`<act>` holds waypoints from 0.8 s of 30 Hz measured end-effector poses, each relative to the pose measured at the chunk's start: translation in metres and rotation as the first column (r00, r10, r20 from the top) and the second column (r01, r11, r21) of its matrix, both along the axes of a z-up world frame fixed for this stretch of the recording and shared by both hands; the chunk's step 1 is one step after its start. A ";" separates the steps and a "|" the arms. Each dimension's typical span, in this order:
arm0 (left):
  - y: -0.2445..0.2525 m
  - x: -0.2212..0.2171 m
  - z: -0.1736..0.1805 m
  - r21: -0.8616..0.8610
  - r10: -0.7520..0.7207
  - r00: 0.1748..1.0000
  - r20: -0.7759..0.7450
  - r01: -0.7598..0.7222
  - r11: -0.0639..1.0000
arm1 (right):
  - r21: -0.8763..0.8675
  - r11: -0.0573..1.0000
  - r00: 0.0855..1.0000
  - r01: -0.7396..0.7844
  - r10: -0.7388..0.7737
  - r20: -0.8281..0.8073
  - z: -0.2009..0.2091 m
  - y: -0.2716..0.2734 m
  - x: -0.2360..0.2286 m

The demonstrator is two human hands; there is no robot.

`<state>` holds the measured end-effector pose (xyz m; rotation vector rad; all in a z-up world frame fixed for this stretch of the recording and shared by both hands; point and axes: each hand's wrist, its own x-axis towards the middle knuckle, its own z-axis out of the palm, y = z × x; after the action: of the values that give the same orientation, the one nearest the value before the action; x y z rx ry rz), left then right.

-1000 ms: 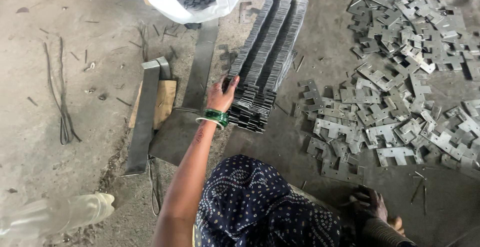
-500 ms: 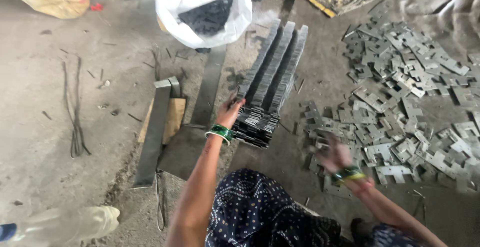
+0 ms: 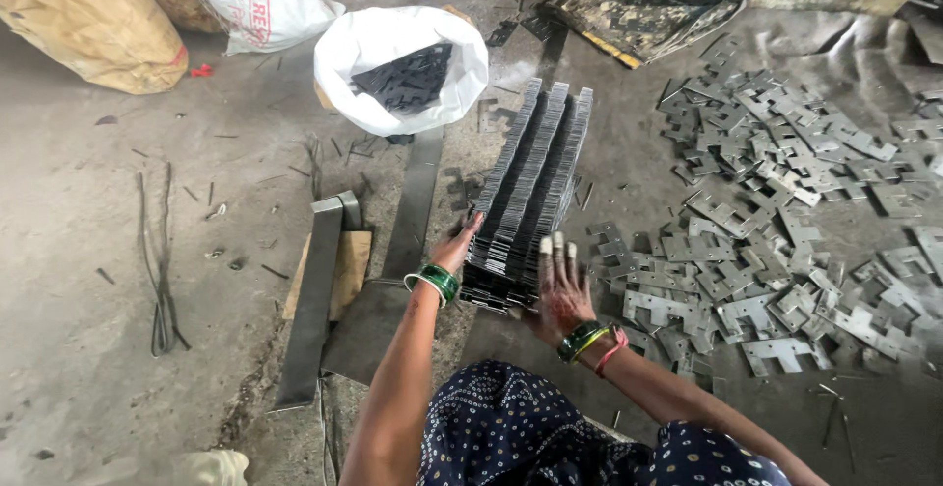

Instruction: The person sits on the floor and repeatedly picks up small metal brackets from a scattered pile, then stacks them into neat vertical columns. The person occasionally uses a long metal rod to move parts around. The task continues with the person gathering and stacking the brackets throughout the clip.

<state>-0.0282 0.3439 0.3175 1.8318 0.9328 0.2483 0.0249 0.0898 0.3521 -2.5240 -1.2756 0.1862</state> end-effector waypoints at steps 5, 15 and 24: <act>-0.012 -0.005 0.008 -0.036 -0.024 0.974 0.227 0.033 0.999 | 0.004 0.992 0.982 -0.125 0.123 0.146 0.021 -0.010 -0.008; 0.004 0.003 -0.007 0.047 -0.028 0.999 0.041 0.026 0.999 | -0.142 0.982 0.983 -0.126 0.143 0.116 0.033 -0.007 0.002; 0.002 -0.001 -0.017 0.023 0.073 0.986 -0.147 -0.071 0.997 | -0.160 0.979 0.968 -0.125 0.156 0.198 0.005 -0.005 0.008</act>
<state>-0.0290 0.3463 0.3010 1.8538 1.1041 0.1674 0.0324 0.0845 0.3573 -2.6329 -1.5794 0.0457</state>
